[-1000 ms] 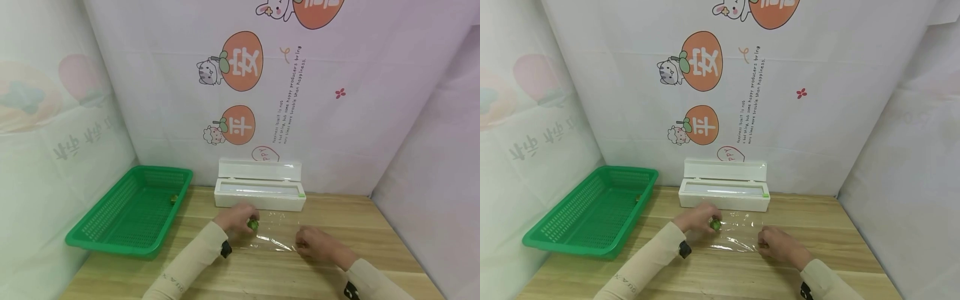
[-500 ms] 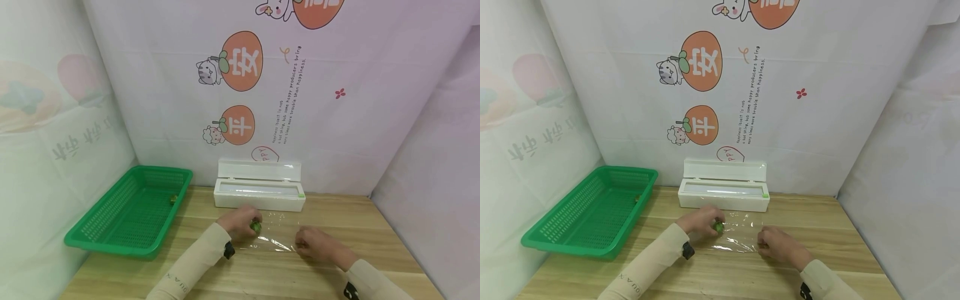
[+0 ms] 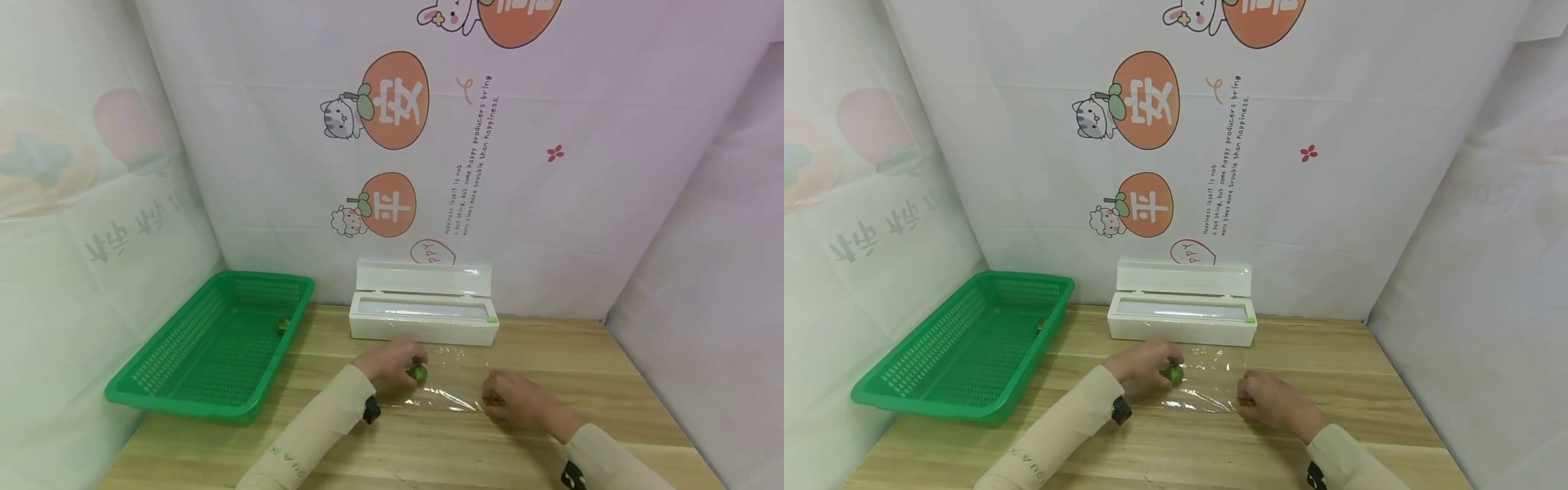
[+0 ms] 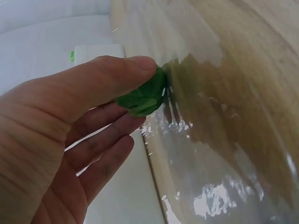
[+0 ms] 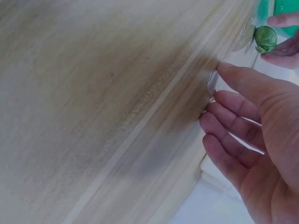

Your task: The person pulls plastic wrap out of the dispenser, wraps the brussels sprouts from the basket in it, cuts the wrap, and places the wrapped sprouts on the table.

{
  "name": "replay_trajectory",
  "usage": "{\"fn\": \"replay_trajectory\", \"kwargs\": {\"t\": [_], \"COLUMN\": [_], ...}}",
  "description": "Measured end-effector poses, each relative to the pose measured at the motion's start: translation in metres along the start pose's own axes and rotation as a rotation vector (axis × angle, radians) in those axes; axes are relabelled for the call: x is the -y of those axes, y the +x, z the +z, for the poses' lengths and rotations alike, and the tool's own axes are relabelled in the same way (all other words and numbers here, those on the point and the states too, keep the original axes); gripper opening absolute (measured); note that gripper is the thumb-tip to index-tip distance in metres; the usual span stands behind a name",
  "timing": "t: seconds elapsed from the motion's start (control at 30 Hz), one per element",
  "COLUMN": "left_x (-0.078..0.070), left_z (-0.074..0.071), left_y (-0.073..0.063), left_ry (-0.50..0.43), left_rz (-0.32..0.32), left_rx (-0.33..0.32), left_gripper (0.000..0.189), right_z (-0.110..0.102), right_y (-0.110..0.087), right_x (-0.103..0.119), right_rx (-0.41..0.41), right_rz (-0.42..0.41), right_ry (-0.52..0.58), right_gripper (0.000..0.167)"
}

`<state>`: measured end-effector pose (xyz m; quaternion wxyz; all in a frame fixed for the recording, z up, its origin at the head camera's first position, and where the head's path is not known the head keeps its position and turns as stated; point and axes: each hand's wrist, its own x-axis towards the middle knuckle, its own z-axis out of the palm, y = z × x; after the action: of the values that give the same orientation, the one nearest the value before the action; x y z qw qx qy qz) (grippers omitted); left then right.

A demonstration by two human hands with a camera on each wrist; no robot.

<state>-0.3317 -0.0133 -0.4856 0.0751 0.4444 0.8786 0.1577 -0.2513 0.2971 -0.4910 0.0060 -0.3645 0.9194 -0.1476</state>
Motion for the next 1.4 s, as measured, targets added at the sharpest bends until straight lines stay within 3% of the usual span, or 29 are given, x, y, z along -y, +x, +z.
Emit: {"fn": "replay_trajectory", "kwargs": {"t": [0.13,0.4,0.57,0.8,1.0,1.17,1.4], "left_x": [0.001,0.008,0.012,0.016,0.018,0.021,0.024], "left_z": [-0.008,-0.027,-0.030,-0.026,-0.020,-0.014,-0.007], "left_y": [-0.009,-0.039,-0.059,-0.095,-0.118,-0.130,-0.136], "left_ry": [-0.023,0.031,0.061,0.116,0.136,0.103,0.049], "left_rz": [-0.014,-0.026,-0.024,-0.044,-0.024,-0.056,-0.038], "left_rx": [-0.009,-0.049,-0.073,-0.090,-0.072,-0.048,-0.031], "left_gripper": [0.033,0.044,0.037,0.031,0.027,0.025,0.022], "right_z": [-0.001,-0.003,-0.003,-0.007,-0.013,-0.017,-0.012], "right_y": [0.000,0.000,0.000,0.000,-0.004,-0.006,-0.004], "right_x": [0.002,0.002,0.001,-0.001,-0.005,-0.005,0.000], "right_rx": [0.008,0.017,0.036,0.042,0.036,0.022,0.079], "right_rz": [0.010,0.011,0.017,-0.022,-0.023,-0.054,-0.053], "right_ry": [0.007,0.010,0.000,0.001,-0.043,-0.057,0.037], "right_gripper": [0.018,0.019,0.021,0.025,0.015,0.026,0.020]}}
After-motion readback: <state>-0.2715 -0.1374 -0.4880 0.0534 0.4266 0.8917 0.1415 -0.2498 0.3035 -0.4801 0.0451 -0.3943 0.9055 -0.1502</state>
